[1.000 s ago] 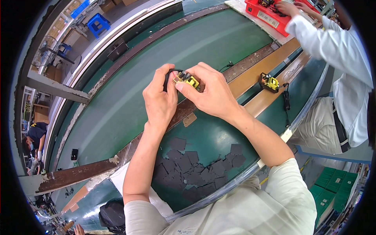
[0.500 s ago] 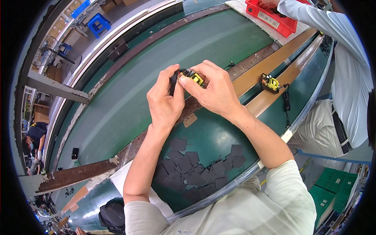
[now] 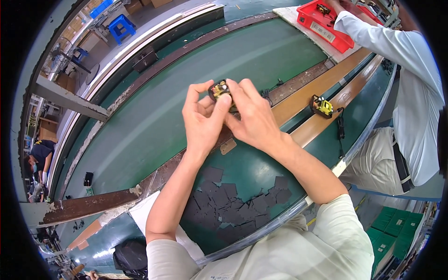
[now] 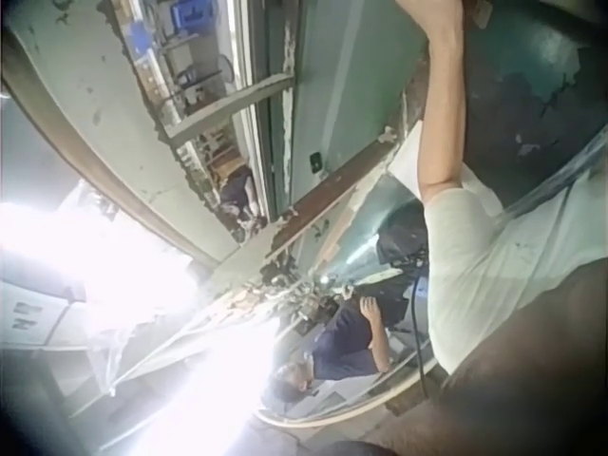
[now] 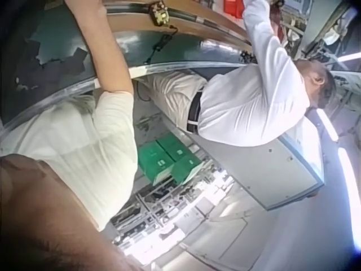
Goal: Assembling and inspecting small electronic devices on an assembly line.
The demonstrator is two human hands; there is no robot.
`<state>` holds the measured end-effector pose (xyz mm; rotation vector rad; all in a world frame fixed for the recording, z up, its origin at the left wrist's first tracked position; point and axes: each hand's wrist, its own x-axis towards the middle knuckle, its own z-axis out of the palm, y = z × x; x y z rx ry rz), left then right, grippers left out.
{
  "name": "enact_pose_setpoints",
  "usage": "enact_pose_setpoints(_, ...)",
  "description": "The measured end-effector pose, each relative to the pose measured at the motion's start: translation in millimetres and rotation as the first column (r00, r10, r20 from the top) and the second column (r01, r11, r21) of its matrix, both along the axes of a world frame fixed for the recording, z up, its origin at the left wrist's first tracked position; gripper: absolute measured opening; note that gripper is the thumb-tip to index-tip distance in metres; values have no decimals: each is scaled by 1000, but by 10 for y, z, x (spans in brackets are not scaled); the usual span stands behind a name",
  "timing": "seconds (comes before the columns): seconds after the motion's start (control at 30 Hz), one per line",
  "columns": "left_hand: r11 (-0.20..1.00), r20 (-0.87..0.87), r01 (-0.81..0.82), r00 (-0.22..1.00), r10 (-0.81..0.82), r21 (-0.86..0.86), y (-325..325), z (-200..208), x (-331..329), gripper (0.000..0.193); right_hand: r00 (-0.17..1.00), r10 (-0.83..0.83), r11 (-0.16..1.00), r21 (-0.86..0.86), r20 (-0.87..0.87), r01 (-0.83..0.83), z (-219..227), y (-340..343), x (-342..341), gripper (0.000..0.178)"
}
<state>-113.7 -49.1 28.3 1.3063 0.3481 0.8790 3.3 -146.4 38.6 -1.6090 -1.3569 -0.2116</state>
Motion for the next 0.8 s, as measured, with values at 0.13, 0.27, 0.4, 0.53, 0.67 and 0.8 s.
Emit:
enact_pose_setpoints(0.13,999,-14,-35,999,35,9,191,-52,-46,38,980,141,989,-32,-139,-146,-39,21,-20,51)
enact_pose_setpoints(0.27,998,12,18,1000,-18,-53,179,55,-48,36,801,258,943,-39,-541,-330,45,-3,65,62)
enact_pose_setpoints(0.4,993,9,83,997,-83,-79,148,71,-71,38,475,380,871,135,-793,-472,122,-15,8,66)
enact_pose_setpoints(0.53,991,7,114,993,-114,-73,114,78,-58,40,488,409,872,173,-771,-458,15,10,9,67)
enact_pose_setpoints(0.67,989,14,138,990,-137,-59,82,72,-36,42,538,373,891,130,-756,-434,14,-30,15,62)
enact_pose_setpoints(0.8,990,16,134,991,-133,-40,37,79,-27,43,499,358,893,133,-789,-430,93,-54,9,57)
